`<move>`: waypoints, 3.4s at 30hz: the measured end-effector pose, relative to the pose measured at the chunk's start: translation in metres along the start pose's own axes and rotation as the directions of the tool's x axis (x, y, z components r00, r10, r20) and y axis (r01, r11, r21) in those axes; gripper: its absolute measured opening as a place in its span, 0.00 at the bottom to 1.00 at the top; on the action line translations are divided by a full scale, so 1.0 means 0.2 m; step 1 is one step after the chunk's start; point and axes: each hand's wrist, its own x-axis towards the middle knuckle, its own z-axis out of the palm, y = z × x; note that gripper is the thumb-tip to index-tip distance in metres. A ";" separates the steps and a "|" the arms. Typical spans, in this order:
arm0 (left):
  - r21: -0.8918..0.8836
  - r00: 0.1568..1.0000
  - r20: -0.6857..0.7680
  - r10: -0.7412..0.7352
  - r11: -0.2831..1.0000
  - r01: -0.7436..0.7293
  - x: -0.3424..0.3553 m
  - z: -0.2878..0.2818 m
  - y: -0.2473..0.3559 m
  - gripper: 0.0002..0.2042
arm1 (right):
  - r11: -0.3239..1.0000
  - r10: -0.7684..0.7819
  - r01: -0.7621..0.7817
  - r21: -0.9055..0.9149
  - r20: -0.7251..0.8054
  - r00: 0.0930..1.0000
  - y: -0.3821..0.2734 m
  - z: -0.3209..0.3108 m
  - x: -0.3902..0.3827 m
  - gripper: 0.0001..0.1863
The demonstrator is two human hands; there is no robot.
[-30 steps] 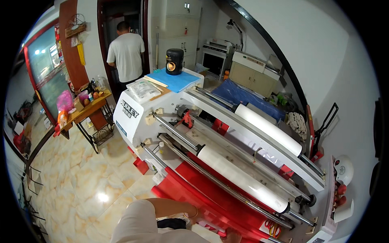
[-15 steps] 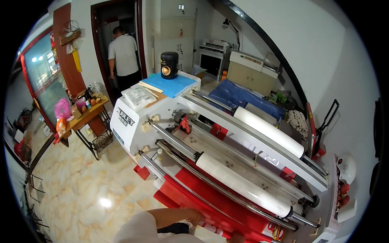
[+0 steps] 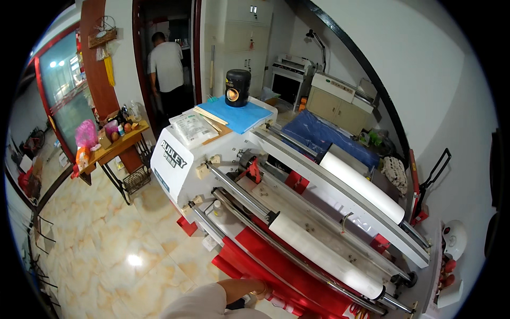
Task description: The person feeds a large red printed banner into a laminating machine, then rolls it onto a red tube. They use a yellow utility knife to trim the banner edge and tie the rolled banner with a red ribbon. A second person assists by holding the banner during the process.
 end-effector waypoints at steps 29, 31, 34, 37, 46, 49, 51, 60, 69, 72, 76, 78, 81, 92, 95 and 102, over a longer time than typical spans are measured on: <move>-0.199 0.920 0.324 -0.221 0.935 0.294 -0.62 0.26 0.66 0.11 | 0.950 -0.164 0.237 0.206 -0.317 0.934 -0.23 0.27 -0.69 0.18; -0.125 0.981 -0.049 -0.189 0.975 0.182 -0.78 0.26 0.73 0.11 | 0.949 -0.203 0.255 0.182 -0.266 0.943 -0.21 0.09 -0.73 0.16; 0.047 0.789 -0.484 -0.378 0.890 0.454 -0.92 0.24 0.72 0.15 | 0.890 -0.279 0.251 0.381 0.018 0.960 -0.17 -0.11 -0.79 0.17; 0.013 0.804 -0.343 -0.485 0.854 0.521 -1.09 0.04 0.84 0.16 | 0.896 -0.249 0.244 0.372 -0.034 0.968 -0.18 -0.23 -0.85 0.19; 0.142 0.807 -0.489 -0.332 0.882 0.449 -1.18 -0.11 0.96 0.16 | 0.849 -0.338 0.343 0.402 -0.085 0.937 -0.16 -0.59 -1.06 0.22; 0.148 0.830 -0.447 -0.335 0.887 0.437 -1.13 -0.18 0.98 0.16 | 0.519 -0.113 0.662 0.541 -0.724 0.680 -0.19 -0.97 -1.33 0.18; 0.113 0.831 -0.434 -0.348 0.894 0.433 -1.12 -0.17 0.94 0.15 | 0.171 -0.137 0.885 0.433 -0.879 0.456 -0.17 -1.34 -1.60 0.14; 0.173 0.836 -0.420 -0.352 0.874 0.455 -0.96 -0.24 0.82 0.19 | 0.024 -0.114 0.997 -0.071 -0.991 -0.068 -0.25 -1.67 -2.35 0.17; 0.173 0.866 -0.493 -0.083 0.966 0.191 -0.94 -0.22 0.69 0.25 | 0.158 -0.101 0.985 -0.073 -0.993 -0.057 -0.39 -1.70 -2.41 0.20; 0.197 0.878 -0.476 -0.049 0.967 0.160 -0.96 -0.23 0.70 0.27 | 0.167 -0.106 0.983 -0.075 -0.993 -0.058 -0.39 -1.72 -2.39 0.21; 0.160 0.871 -0.489 -0.058 0.975 0.155 -1.00 -0.17 0.68 0.26 | 0.160 -0.121 0.985 -0.062 -0.992 -0.042 -0.38 -1.73 -2.39 0.23; 0.123 0.884 -0.458 -0.096 0.978 0.169 -1.01 -0.16 0.71 0.26 | 0.156 -0.109 0.986 -0.050 -0.993 -0.033 -0.36 -1.72 -2.37 0.24; 0.030 0.910 -0.412 -0.033 0.998 0.050 -1.04 -0.20 0.77 0.24 | 0.208 0.067 0.973 0.098 -0.994 0.086 -0.24 -1.63 -2.21 0.25; 0.062 0.923 -0.291 -0.252 0.958 0.281 -1.15 -0.23 0.90 0.26 | 0.975 0.020 0.005 0.220 -0.113 0.993 -0.16 -0.44 -1.05 0.19; 0.264 0.780 -0.611 -0.134 0.895 0.360 -1.11 -0.17 0.66 0.19 | 0.886 -0.115 0.095 0.454 0.017 0.993 -0.18 -0.41 -1.03 0.14; -0.184 0.958 -0.183 -0.223 0.965 0.189 -1.21 -0.20 0.78 0.28 | 0.924 -0.097 0.149 0.352 -0.161 0.982 -0.20 -0.43 -0.97 0.14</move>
